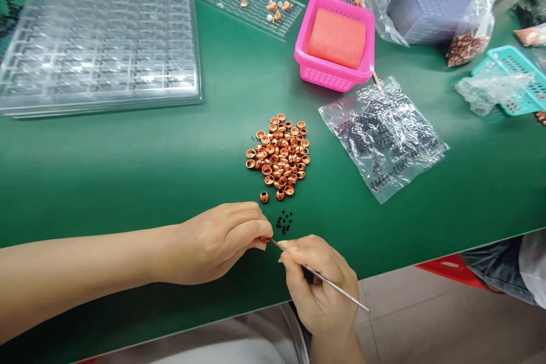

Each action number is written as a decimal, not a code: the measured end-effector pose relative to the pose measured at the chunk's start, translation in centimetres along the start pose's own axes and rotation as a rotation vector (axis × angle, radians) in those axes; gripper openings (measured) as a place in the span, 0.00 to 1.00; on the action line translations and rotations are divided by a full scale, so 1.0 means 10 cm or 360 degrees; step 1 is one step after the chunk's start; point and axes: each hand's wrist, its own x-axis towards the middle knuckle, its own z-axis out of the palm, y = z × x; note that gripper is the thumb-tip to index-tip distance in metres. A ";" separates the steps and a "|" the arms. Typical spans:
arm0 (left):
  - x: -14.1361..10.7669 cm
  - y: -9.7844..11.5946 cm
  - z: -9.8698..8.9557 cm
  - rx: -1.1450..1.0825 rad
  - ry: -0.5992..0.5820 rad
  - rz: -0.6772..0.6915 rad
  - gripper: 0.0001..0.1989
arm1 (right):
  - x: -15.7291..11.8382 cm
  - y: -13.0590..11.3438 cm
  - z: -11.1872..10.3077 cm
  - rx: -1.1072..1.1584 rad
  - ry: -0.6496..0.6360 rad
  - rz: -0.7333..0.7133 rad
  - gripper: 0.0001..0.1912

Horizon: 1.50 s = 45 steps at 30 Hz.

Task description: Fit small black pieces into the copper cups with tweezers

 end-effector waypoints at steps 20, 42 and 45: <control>0.07 -0.05 -0.11 -0.0554 -0.0098 -0.0449 0.04 | -0.02 0.05 0.03 0.0242 0.0287 -0.0023 0.16; 0.08 0.02 -0.33 -0.0008 -0.0364 -0.0362 0.06 | -0.06 0.06 0.03 0.0209 0.0262 -0.0007 0.16; 0.10 0.07 -0.51 0.0087 -0.0649 -0.0562 0.04 | -0.08 0.07 0.02 0.0207 0.0227 0.0014 0.16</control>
